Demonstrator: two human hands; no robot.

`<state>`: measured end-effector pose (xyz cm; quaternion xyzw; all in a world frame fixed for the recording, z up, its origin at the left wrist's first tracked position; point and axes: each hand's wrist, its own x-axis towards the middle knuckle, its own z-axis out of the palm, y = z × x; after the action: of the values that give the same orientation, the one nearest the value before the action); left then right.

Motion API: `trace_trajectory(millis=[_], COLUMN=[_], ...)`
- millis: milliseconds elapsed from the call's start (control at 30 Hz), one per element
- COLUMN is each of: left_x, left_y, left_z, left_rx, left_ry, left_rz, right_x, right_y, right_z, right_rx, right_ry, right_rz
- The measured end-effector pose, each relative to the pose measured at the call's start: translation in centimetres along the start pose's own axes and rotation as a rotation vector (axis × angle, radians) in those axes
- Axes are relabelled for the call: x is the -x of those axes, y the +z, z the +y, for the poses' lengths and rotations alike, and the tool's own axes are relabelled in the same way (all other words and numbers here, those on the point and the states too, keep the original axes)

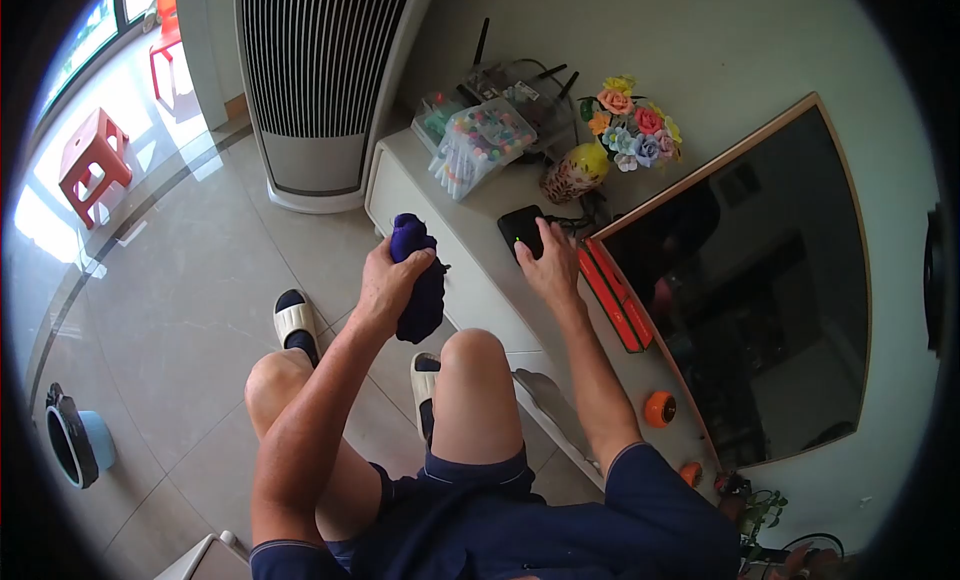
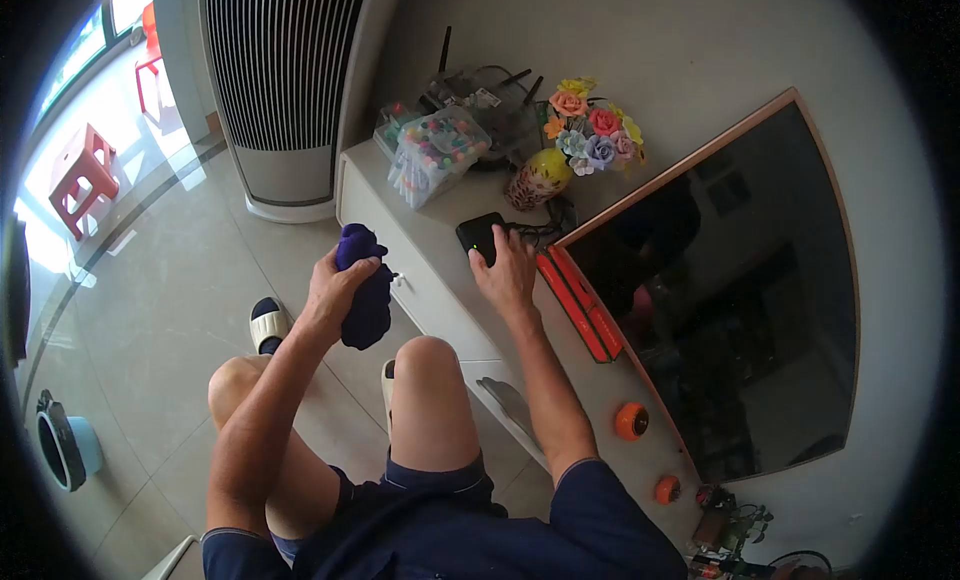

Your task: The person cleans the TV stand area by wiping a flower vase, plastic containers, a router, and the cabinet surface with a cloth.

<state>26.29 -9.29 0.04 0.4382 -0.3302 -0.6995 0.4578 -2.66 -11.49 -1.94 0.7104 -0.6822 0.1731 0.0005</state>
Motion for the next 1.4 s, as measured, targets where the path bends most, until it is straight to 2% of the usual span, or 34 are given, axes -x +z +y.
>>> trace_trajectory(millis=[67, 167, 267, 667, 767, 867, 1100, 1400], left_x=[-0.4, -1.0, -1.6, -2.3, -2.1, -1.7, -3.0, -3.4], left_y=[0.3, 0.7, 1.4, 1.0, 0.6, 0.6, -0.6, 0.3], left_z=[-0.2, -0.6, -1.1, -0.3, 0.2, 1.1, 0.5, -1.7], left_rx=[-0.032, -0.110, -0.163, -0.155, -0.145, -0.131, -0.236, -0.284], left_ry=[0.002, 0.004, 0.013, 0.084, 0.093, 0.093, 0.204, 0.047], left_rz=[0.011, 0.028, 0.019, 0.060, 0.088, 0.115, 0.210, 0.184], right_x=[-1.3, -2.5, -3.1, 0.0, 0.5, 1.2, 2.6, 2.7], right_y=[0.4, 0.8, 2.3, 0.2, 0.3, 0.5, 1.5, 1.2], right_z=[0.7, 0.3, 0.4, 1.6, 0.9, 0.0, -1.9, -2.2], right_rx=[0.157, 0.232, 0.226, 0.179, 0.131, 0.097, 0.117, 0.088], right_ry=[-0.023, -0.217, -0.281, -0.290, -0.286, -0.414, -0.428, -0.443], right_rz=[-0.035, -0.085, -0.141, -0.276, -0.197, -0.116, -0.091, 0.024])
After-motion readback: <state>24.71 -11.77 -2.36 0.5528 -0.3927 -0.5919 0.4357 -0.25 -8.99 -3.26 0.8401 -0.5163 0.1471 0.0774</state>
